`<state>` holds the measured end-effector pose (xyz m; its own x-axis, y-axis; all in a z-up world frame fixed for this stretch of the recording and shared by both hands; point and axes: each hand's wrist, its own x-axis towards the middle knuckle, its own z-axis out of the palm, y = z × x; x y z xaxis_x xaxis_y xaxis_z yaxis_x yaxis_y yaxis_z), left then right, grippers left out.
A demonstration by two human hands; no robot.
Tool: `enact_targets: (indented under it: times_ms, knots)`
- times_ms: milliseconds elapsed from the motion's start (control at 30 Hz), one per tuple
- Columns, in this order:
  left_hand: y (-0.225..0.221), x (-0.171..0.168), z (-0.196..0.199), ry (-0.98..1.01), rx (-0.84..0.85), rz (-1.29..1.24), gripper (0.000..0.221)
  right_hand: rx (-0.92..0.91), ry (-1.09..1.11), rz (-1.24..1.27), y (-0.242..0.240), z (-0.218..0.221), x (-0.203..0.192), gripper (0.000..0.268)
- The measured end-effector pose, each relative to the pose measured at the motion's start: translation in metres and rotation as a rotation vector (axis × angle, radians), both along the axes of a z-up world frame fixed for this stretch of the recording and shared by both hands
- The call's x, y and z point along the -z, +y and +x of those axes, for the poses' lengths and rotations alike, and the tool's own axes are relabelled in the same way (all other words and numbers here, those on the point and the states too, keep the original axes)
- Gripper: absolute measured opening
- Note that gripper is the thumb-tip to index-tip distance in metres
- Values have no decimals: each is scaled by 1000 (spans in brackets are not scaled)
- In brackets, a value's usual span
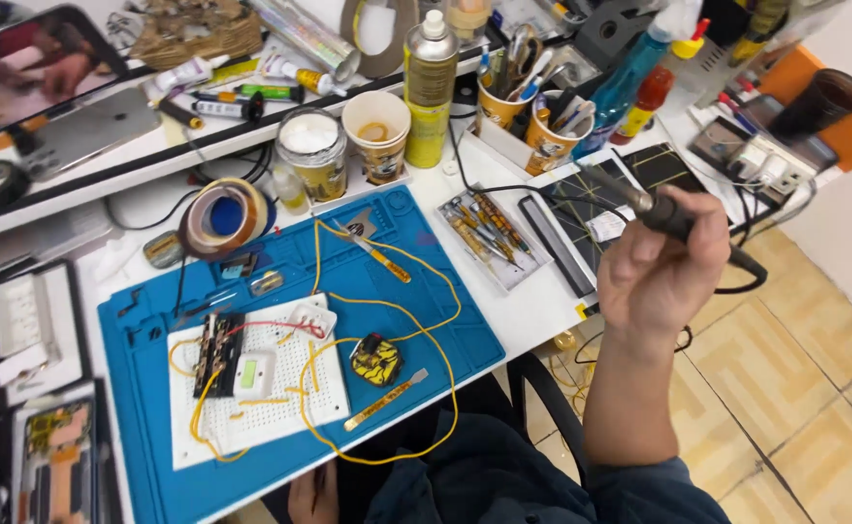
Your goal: The person uses a soldering iron to join a wire to an electronic component while holding the wire in place with tweezers on a blue mat.
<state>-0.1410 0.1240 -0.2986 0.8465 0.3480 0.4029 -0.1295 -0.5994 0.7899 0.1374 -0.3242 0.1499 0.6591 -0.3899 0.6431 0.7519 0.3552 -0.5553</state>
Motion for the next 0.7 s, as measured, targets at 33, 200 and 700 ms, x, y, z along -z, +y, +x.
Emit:
enact_targets:
  times_ms: [33,200,700]
  knots:
    - [-10,-23,40,-3,-28,5,45,-89,5,38,6,-10,7,30]
    - [-27,-82,66,16,31,-59,17,-232,-15,38,24,-39,37,36]
    - [-97,-253,-30,-49,-266,-465,18,-339,232,-141,67,-84,123,52]
